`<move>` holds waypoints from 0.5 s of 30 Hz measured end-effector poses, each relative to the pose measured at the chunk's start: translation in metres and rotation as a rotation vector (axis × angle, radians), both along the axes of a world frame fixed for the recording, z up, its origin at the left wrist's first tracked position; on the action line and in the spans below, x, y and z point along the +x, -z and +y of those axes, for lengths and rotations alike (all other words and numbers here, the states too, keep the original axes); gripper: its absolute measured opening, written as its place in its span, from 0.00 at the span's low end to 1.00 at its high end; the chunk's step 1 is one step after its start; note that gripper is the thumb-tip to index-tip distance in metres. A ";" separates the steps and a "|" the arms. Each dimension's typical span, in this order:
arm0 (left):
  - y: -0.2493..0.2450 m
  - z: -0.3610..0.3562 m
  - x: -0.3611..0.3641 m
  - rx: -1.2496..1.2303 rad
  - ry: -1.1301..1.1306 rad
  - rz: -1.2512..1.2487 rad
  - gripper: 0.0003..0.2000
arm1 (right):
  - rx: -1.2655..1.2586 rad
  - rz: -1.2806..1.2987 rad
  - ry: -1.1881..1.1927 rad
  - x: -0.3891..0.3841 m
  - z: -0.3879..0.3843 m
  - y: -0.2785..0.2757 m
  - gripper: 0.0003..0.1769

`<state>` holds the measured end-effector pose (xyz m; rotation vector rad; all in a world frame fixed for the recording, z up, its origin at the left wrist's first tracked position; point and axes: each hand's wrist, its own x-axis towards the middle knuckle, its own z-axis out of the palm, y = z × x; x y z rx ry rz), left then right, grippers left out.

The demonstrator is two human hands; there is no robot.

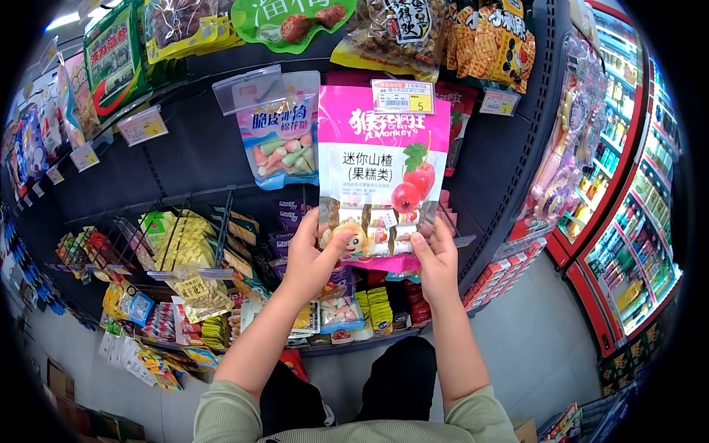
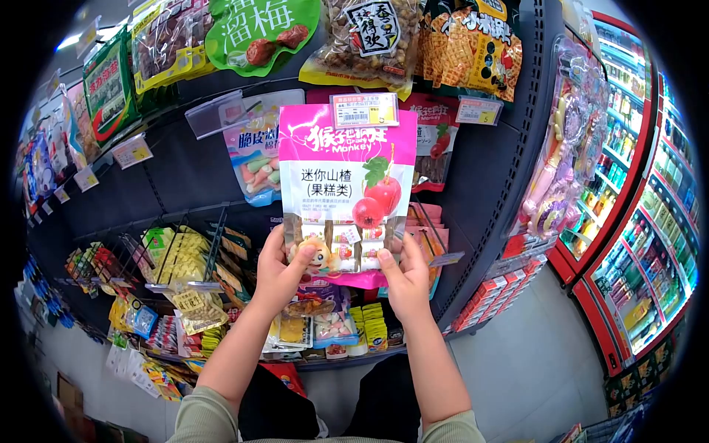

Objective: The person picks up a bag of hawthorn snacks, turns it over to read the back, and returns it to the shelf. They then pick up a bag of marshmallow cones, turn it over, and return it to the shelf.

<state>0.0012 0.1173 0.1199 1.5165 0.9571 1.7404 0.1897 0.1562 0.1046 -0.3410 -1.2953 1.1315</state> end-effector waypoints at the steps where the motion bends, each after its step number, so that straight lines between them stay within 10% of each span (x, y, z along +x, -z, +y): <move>1: -0.003 -0.001 0.000 -0.033 0.000 0.018 0.18 | -0.010 0.004 -0.004 0.000 0.002 0.001 0.20; 15: -0.012 0.003 0.003 -0.093 0.017 0.016 0.17 | -0.035 -0.006 0.016 0.000 0.014 0.003 0.22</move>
